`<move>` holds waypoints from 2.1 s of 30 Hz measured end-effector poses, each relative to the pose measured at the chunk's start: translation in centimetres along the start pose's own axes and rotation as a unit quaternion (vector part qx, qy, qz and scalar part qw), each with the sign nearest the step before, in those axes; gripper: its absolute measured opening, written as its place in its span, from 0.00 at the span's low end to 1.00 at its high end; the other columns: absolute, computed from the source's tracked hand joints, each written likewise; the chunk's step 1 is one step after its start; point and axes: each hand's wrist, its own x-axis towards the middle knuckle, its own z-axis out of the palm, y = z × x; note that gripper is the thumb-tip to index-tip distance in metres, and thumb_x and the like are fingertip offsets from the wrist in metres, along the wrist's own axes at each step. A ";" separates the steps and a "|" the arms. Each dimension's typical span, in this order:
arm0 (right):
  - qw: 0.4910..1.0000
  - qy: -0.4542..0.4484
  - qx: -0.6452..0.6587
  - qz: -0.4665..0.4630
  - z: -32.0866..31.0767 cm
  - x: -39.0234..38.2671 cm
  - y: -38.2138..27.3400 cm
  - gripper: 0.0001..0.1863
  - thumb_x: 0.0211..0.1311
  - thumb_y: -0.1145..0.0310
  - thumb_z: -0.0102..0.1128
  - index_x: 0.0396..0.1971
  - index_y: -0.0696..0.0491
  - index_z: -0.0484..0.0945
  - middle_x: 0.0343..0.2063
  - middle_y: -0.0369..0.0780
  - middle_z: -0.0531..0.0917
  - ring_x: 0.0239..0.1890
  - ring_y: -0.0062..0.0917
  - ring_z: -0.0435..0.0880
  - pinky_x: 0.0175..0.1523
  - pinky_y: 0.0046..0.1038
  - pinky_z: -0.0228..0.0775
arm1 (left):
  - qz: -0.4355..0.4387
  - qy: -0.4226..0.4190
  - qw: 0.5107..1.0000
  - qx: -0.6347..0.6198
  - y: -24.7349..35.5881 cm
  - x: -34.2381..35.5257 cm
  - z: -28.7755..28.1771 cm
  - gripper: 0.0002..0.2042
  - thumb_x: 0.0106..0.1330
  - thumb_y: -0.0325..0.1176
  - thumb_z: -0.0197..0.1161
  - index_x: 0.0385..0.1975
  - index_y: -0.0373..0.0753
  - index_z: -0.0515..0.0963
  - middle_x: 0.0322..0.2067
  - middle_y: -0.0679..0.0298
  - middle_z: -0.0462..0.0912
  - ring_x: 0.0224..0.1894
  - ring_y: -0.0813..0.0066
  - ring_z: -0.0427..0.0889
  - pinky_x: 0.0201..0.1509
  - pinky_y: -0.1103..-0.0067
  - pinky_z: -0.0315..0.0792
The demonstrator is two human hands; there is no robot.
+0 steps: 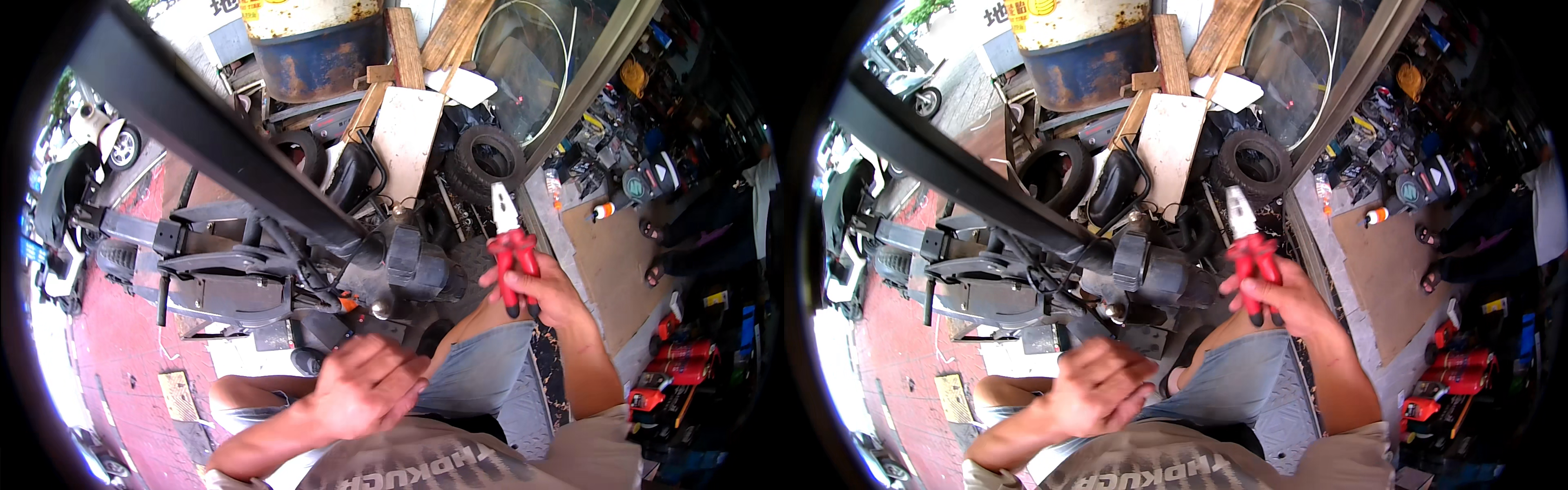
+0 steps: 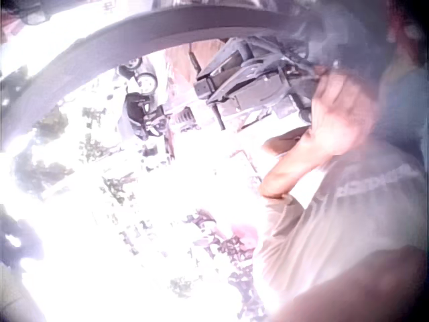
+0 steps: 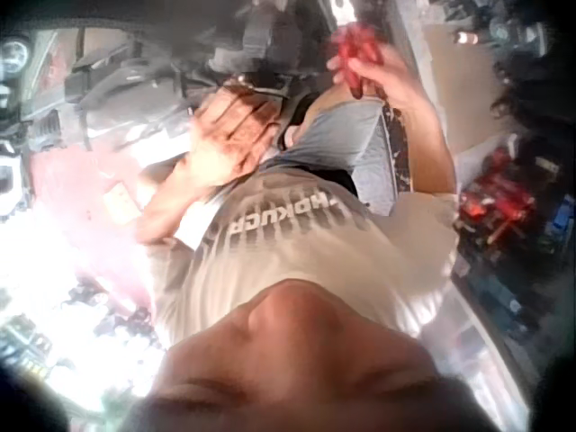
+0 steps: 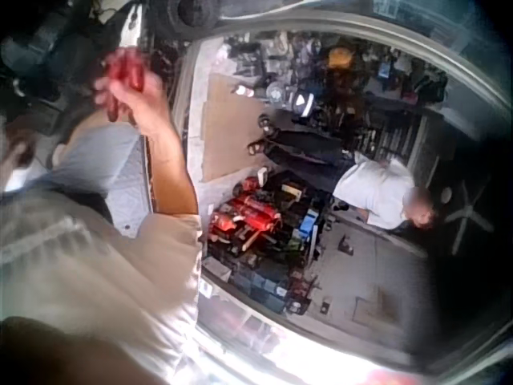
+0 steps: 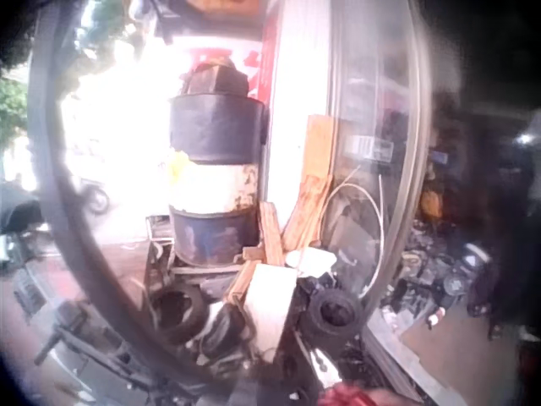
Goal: The person sits on the floor and uses red pliers to cut and remove zip ties securing wires on a scooter. They then use their hands to pull the wires and zip ties away from the scooter's frame.
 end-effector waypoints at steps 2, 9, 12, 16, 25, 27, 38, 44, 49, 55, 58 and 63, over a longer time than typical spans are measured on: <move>0.992 -0.112 -0.029 0.046 1.1 -1.6 -3.3 0.35 0.82 0.60 0.72 0.82 0.53 0.74 0.56 0.46 0.93 0.46 0.26 0.94 0.43 0.26 0.81 | 0.053 0.038 0.986 0.152 0.9 4.0 -4.1 0.16 0.65 0.35 0.78 0.49 0.34 0.91 0.46 0.58 0.91 0.52 0.55 0.90 0.55 0.56 0.84; 0.944 -0.238 -0.212 0.080 1.8 -0.9 -8.5 0.32 0.81 0.51 0.73 0.74 0.55 0.81 0.45 0.39 0.92 0.44 0.20 0.91 0.46 0.29 0.80 | 0.095 -0.191 0.873 0.439 2.1 13.0 -11.7 0.32 0.61 0.51 0.79 0.57 0.28 0.89 0.62 0.49 0.88 0.80 0.47 0.77 0.89 0.43 0.61; 0.918 -0.247 -0.301 0.070 1.1 0.4 -9.6 0.26 0.80 0.52 0.73 0.65 0.56 0.85 0.36 0.36 0.88 0.39 0.20 0.87 0.47 0.30 0.78 | 0.067 -0.312 0.791 0.522 1.9 15.9 -11.3 0.38 0.67 0.60 0.77 0.64 0.29 0.87 0.60 0.53 0.88 0.77 0.54 0.78 0.88 0.50 0.62; 0.916 -0.278 -0.285 0.044 0.8 1.5 -10.0 0.23 0.77 0.52 0.74 0.56 0.57 0.86 0.31 0.34 0.84 0.34 0.20 0.81 0.45 0.30 0.76 | 0.016 -0.453 0.733 0.507 0.9 19.1 -10.2 0.43 0.74 0.69 0.70 0.70 0.32 0.83 0.57 0.59 0.89 0.68 0.61 0.82 0.78 0.57 0.69; 0.893 -0.330 -0.303 0.044 -0.5 3.8 -10.0 0.24 0.81 0.56 0.72 0.69 0.51 0.85 0.35 0.34 0.85 0.36 0.19 0.83 0.43 0.28 0.79 | -0.076 -0.510 0.764 0.387 -1.1 20.6 -9.6 0.40 0.76 0.69 0.70 0.66 0.32 0.81 0.52 0.59 0.89 0.59 0.59 0.87 0.63 0.64 0.75; 0.895 -0.353 -0.252 0.103 -0.5 3.8 -10.1 0.28 0.83 0.55 0.72 0.73 0.51 0.81 0.38 0.35 0.86 0.38 0.18 0.84 0.43 0.29 0.80 | -0.074 -0.504 0.773 0.380 -1.4 20.5 -9.4 0.41 0.74 0.69 0.71 0.64 0.32 0.80 0.50 0.58 0.89 0.58 0.58 0.88 0.62 0.64 0.75; 0.872 -0.391 -0.250 0.159 -0.7 5.2 -10.5 0.25 0.77 0.53 0.77 0.53 0.62 0.85 0.28 0.33 0.84 0.27 0.19 0.83 0.35 0.28 0.79 | -0.076 -0.490 0.793 0.355 -2.5 20.7 -8.0 0.37 0.62 0.60 0.85 0.54 0.30 0.84 0.46 0.56 0.92 0.55 0.53 0.91 0.61 0.64 0.82; 0.836 -0.348 -0.382 0.183 -0.1 4.2 -11.6 0.30 0.69 0.63 0.77 0.66 0.62 0.84 0.26 0.36 0.83 0.29 0.24 0.82 0.43 0.34 0.78 | -0.085 -0.493 0.818 0.283 -3.6 21.9 -7.8 0.28 0.49 0.49 0.91 0.42 0.34 0.91 0.39 0.54 0.95 0.49 0.48 0.95 0.54 0.60 0.85; 0.835 -0.352 -0.405 0.118 0.9 3.5 -12.4 0.21 0.68 0.70 0.73 0.58 0.59 0.83 0.27 0.40 0.85 0.30 0.28 0.82 0.43 0.37 0.79 | -0.073 -0.519 0.799 0.294 -3.8 22.7 -7.3 0.25 0.47 0.49 0.91 0.40 0.38 0.92 0.35 0.57 0.95 0.45 0.52 0.96 0.50 0.61 0.86; 0.825 -0.346 -0.415 0.165 1.4 2.9 -13.0 0.23 0.68 0.75 0.64 0.63 0.60 0.80 0.31 0.48 0.89 0.34 0.39 0.92 0.44 0.43 0.81 | -0.073 -0.530 0.794 0.289 -4.1 22.8 -7.0 0.26 0.46 0.50 0.90 0.39 0.38 0.92 0.35 0.58 0.95 0.45 0.52 0.96 0.50 0.62 0.85; 0.820 -0.381 -0.410 0.120 1.0 3.5 -12.8 0.26 0.68 0.74 0.65 0.66 0.60 0.79 0.32 0.47 0.90 0.35 0.38 0.92 0.45 0.42 0.82 | -0.079 -0.528 0.796 0.287 -4.1 22.8 -7.1 0.27 0.46 0.50 0.90 0.39 0.37 0.92 0.35 0.57 0.95 0.45 0.51 0.96 0.51 0.61 0.85; 0.828 -0.435 -0.341 0.092 0.2 4.6 -11.8 0.29 0.69 0.71 0.71 0.69 0.58 0.78 0.38 0.43 0.91 0.38 0.36 0.91 0.51 0.39 0.83 | -0.088 -0.518 0.801 0.287 -4.2 22.4 -7.0 0.28 0.46 0.49 0.90 0.43 0.36 0.91 0.35 0.55 0.95 0.47 0.49 0.96 0.53 0.60 0.86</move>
